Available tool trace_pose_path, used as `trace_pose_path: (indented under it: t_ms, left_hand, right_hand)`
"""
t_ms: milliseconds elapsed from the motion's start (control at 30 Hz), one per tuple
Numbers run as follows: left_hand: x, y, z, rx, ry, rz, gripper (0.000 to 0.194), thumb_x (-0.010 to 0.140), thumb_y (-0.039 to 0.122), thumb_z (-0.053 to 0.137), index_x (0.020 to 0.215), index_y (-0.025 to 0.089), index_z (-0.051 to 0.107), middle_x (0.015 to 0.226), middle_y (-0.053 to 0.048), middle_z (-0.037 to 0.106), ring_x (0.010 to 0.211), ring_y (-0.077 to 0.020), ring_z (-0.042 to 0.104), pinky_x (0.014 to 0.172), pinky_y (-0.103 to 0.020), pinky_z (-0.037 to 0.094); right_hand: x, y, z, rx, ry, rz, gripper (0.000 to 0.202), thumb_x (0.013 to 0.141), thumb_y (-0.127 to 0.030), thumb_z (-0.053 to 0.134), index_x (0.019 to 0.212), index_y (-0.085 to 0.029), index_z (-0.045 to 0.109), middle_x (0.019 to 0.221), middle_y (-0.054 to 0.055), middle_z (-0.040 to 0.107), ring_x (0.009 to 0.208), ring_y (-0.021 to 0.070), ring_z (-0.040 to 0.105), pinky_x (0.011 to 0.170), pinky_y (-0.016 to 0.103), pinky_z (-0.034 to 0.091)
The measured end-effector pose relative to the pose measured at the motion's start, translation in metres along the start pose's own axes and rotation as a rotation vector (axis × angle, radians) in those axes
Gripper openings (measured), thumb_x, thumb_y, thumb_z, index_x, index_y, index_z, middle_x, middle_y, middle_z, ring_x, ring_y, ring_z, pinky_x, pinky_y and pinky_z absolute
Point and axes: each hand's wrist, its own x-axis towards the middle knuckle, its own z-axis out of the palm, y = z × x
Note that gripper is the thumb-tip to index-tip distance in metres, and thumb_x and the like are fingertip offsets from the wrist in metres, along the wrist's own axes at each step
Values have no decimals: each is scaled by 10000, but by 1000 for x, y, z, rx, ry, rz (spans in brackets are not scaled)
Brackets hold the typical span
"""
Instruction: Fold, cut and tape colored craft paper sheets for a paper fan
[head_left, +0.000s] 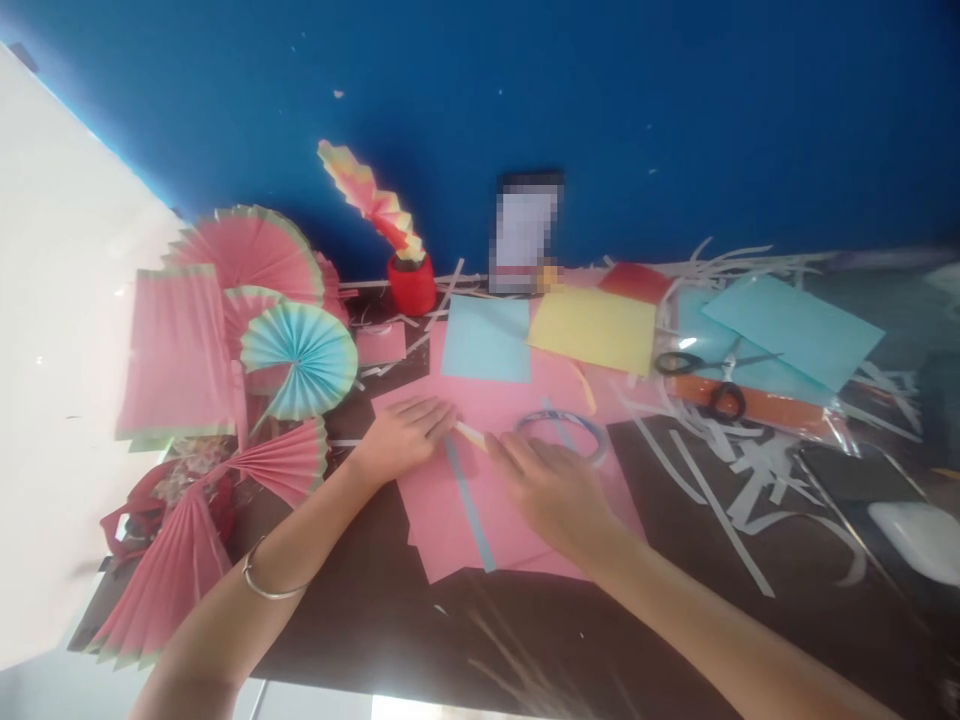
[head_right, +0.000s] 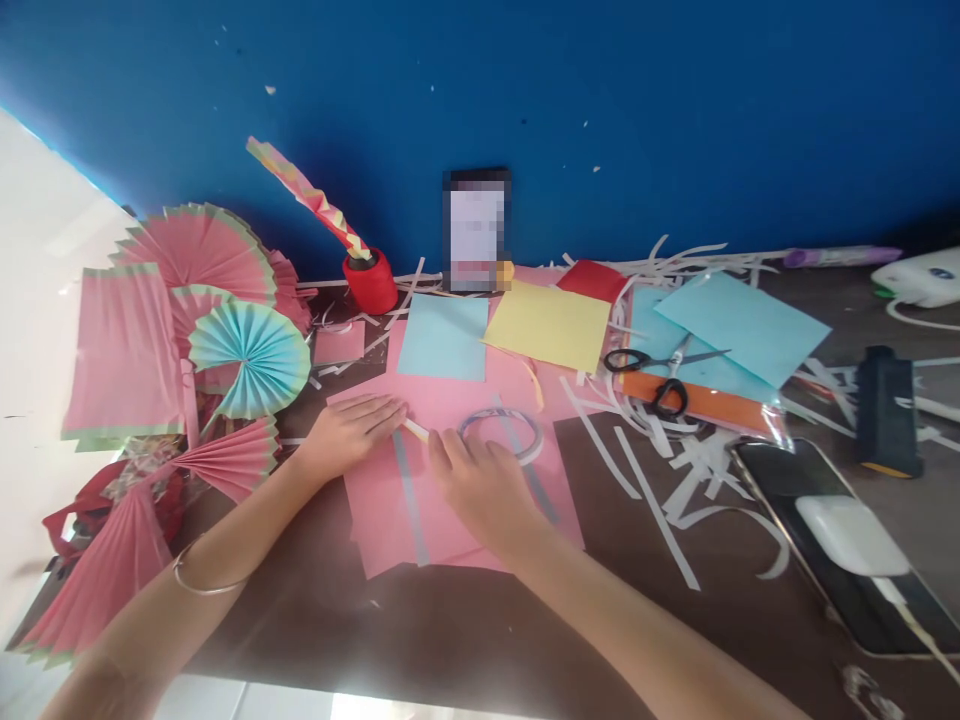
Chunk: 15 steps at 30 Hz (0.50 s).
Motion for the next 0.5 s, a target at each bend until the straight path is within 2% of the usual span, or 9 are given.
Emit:
trace_pose_path:
  t_ms: [167,300,500]
  left_hand:
    - [-3,0,2,-17,-15,-7,241,862,81,455,1040,128,611,1019,-74,699,954,-167,652,838,-299,528]
    - [-4,0,4,-11,-4,-20,242,858,79,462,1043,130,610,1019,-71,699,941,-164,655,827,-298,529]
    - [-1,0,3,26,44,-13,214,848,74,481,1001,125,622,973,-58,712,898,-160,666,793,-285,538]
  right_hand:
    - [-4,0,6,103,-8,43,353,785,0,442,1048,-168,606,731,9,611,608,107,489,546,267,271]
    - [-4,-2,6,68,4,93,364,779,5,440,1040,-187,605,734,-1,621,570,101,469,548,265,276]
    - [-4,-2,8,79,-22,74,466,747,47,409,1100,-208,576,747,-12,613,545,86,454,510,251,273]
